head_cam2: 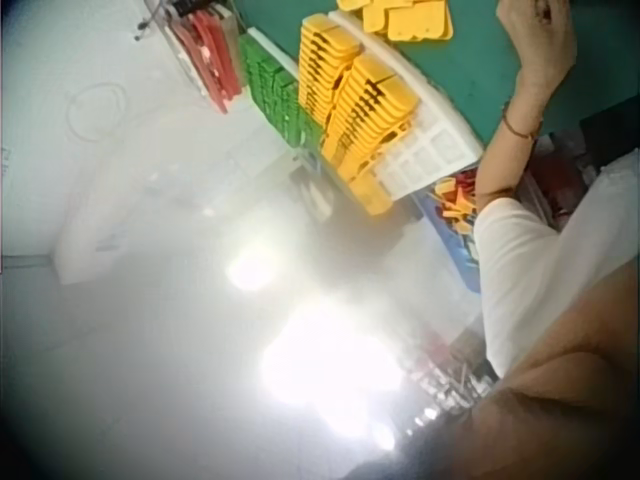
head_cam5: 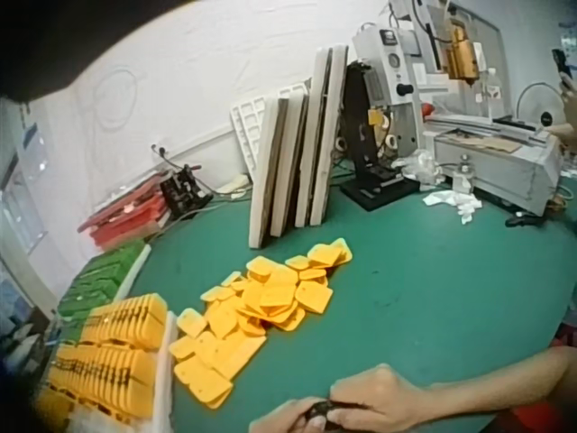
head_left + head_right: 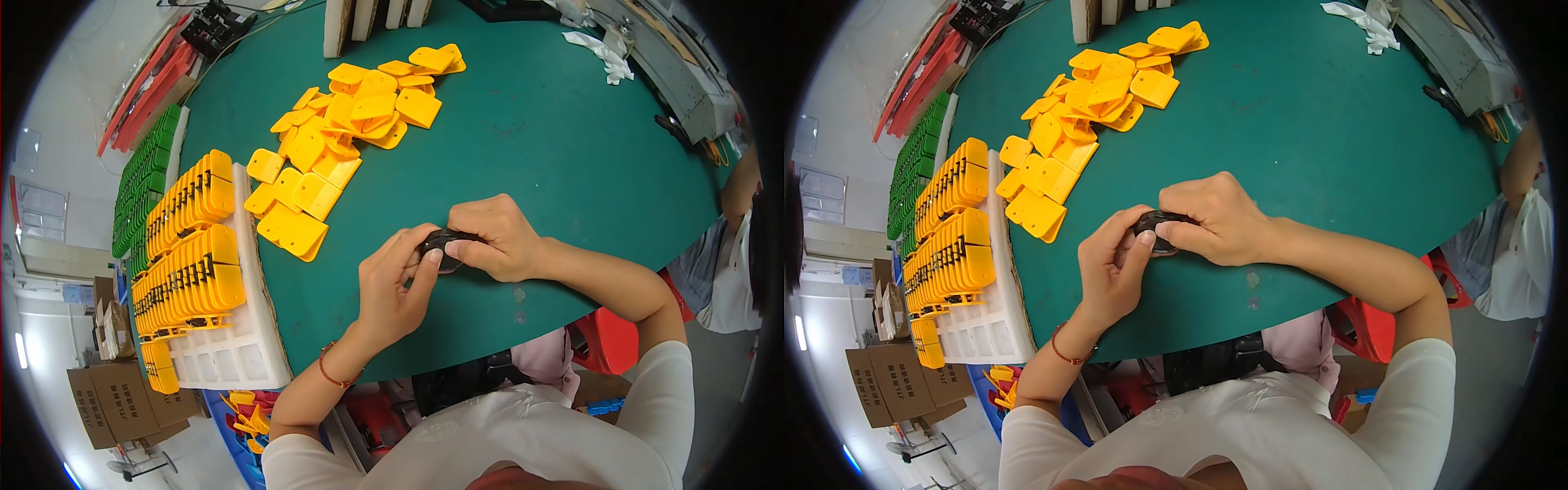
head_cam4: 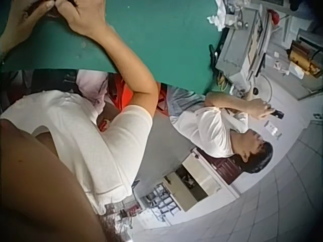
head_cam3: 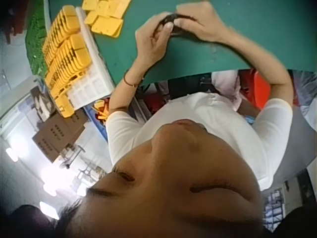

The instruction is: The person assembles electronic modules into yellow plastic housings by hand at a factory workbench.

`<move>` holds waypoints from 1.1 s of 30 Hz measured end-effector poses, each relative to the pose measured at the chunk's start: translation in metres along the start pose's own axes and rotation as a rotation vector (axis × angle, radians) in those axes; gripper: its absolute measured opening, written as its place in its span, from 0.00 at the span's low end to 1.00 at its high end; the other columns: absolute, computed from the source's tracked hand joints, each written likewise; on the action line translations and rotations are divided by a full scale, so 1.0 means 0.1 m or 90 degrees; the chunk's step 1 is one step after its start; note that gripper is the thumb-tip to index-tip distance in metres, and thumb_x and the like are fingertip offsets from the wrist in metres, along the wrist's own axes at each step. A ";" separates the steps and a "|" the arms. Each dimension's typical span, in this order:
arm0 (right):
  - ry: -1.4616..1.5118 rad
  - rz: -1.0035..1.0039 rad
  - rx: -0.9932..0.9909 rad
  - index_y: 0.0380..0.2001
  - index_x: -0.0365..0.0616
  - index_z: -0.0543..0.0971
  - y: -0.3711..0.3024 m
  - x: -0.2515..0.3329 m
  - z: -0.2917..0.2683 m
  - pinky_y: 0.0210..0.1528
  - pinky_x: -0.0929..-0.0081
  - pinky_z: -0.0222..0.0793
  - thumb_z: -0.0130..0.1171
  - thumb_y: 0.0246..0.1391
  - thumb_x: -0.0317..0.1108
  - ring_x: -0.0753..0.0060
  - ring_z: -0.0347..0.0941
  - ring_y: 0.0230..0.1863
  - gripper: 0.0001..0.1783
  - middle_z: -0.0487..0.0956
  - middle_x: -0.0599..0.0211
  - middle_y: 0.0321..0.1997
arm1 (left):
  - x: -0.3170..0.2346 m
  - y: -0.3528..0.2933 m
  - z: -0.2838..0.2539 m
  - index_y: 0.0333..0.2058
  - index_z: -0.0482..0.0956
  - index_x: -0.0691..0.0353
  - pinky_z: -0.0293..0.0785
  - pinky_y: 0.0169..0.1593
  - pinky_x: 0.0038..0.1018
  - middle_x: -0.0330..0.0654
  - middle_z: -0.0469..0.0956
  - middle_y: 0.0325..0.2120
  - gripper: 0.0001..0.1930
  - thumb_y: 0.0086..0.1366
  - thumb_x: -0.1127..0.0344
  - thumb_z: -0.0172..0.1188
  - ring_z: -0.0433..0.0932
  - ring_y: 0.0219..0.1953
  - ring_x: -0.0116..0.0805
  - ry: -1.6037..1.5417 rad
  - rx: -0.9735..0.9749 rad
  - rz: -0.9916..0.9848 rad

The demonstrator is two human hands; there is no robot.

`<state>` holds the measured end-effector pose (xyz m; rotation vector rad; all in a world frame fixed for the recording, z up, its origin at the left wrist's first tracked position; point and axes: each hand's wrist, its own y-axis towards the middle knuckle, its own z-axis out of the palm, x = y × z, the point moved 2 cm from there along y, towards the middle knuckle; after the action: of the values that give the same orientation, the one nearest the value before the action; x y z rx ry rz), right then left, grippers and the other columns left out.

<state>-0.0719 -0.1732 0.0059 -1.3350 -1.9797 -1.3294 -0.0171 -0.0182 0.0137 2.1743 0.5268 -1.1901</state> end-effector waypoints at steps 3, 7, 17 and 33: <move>0.017 0.006 -0.015 0.16 0.39 0.65 0.00 0.02 -0.01 0.16 0.71 0.55 0.53 0.44 0.33 0.63 0.61 0.14 0.11 0.64 0.63 0.13 | 0.05 -0.02 0.03 0.39 0.70 0.72 0.61 0.22 0.11 0.39 0.69 0.24 0.10 0.56 0.80 0.51 0.65 0.21 0.17 -0.056 -0.012 -0.008; 0.047 0.056 -0.030 0.17 0.40 0.66 0.01 0.00 0.03 0.16 0.73 0.55 0.54 0.46 0.34 0.68 0.61 0.14 0.12 0.65 0.65 0.13 | 0.14 0.03 0.00 0.39 0.70 0.71 0.67 0.32 0.13 0.38 0.71 0.26 0.11 0.56 0.79 0.53 0.69 0.28 0.19 -0.178 -0.002 -0.096; 0.144 0.094 -0.091 0.35 0.41 0.65 -0.01 -0.07 0.04 0.23 0.84 0.54 0.52 0.48 0.31 0.83 0.57 0.22 0.12 0.62 0.70 0.28 | 0.15 0.06 -0.08 0.39 0.69 0.70 0.70 0.41 0.18 0.43 0.72 0.36 0.15 0.52 0.82 0.57 0.73 0.37 0.26 -0.407 -0.006 -0.193; 0.216 0.221 -0.012 0.31 0.39 0.67 0.00 -0.10 0.08 0.23 0.86 0.55 0.51 0.51 0.29 0.88 0.60 0.23 0.06 0.67 0.74 0.24 | 0.16 0.06 -0.07 0.37 0.69 0.73 0.74 0.39 0.20 0.46 0.75 0.32 0.10 0.54 0.80 0.56 0.76 0.34 0.28 -0.428 -0.067 -0.245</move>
<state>-0.0664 -0.1709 -0.0051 -1.2895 -1.4413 -1.3063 -0.0012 -0.0169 0.0048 1.4795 0.6950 -1.9342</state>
